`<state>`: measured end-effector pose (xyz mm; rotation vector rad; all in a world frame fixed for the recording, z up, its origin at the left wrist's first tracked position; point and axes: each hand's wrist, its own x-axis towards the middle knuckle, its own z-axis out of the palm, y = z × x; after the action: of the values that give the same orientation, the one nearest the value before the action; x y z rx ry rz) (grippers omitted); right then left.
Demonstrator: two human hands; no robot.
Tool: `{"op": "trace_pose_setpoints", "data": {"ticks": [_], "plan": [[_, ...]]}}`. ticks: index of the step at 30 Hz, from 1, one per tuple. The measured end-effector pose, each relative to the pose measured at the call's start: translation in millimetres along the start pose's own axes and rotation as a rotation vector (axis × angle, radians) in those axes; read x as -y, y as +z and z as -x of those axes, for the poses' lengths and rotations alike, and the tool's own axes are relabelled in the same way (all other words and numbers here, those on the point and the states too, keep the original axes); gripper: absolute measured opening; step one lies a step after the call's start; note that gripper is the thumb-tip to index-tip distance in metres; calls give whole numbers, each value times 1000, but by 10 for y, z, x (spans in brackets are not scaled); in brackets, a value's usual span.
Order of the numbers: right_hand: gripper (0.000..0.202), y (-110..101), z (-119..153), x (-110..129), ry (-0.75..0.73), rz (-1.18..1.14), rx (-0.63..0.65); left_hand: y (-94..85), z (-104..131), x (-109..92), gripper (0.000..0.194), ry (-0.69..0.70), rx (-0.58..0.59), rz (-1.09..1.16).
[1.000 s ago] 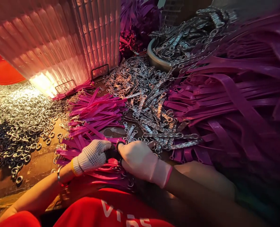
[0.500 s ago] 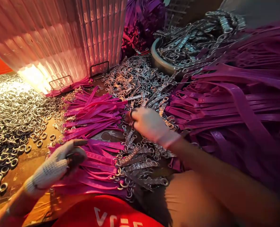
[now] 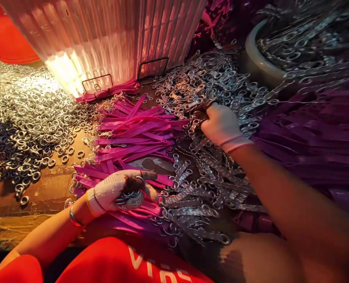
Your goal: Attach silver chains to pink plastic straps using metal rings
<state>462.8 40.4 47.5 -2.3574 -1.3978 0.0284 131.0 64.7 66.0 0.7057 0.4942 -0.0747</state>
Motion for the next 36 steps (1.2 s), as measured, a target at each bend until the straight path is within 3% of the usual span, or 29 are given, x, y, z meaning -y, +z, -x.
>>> {"op": "trace_pose_setpoints", "data": {"ticks": [3,4,6,8,10,12,17,20,22,25,28,31,36], "plan": [[22,-174,468,256,-78,-170,34,46,42,25,65,86,-85,-272],[21,-212,663,390,-134,-264,87,65,41,36,70,92,-108,-376],[30,-264,1047,690,-228,-680,315,105,18,59,74,114,-145,-584],[35,-299,1347,969,-256,-760,448,147,-22,79,62,201,-192,-787],[37,-327,1516,1166,-229,-797,493,194,-57,97,46,311,-260,-928],[38,-351,1581,1266,-158,-855,477,247,-68,120,39,373,-319,-913],[32,-326,1643,1258,55,-981,253,359,-3,196,23,384,-383,-489],[25,-276,1702,1198,47,-908,208,352,51,203,32,384,-389,-393],[34,-265,1723,1155,-26,-788,208,321,80,176,36,339,-357,-365],[58,-281,1715,1113,-217,-617,235,280,102,116,41,215,-280,-357],[66,-295,1687,1117,-429,-569,294,276,89,82,45,142,-205,-408],[50,-303,1673,1122,-484,-514,303,285,66,86,47,154,-228,-453],[14,-334,1691,1086,-430,-164,247,265,51,86,41,325,-302,-697]]}}
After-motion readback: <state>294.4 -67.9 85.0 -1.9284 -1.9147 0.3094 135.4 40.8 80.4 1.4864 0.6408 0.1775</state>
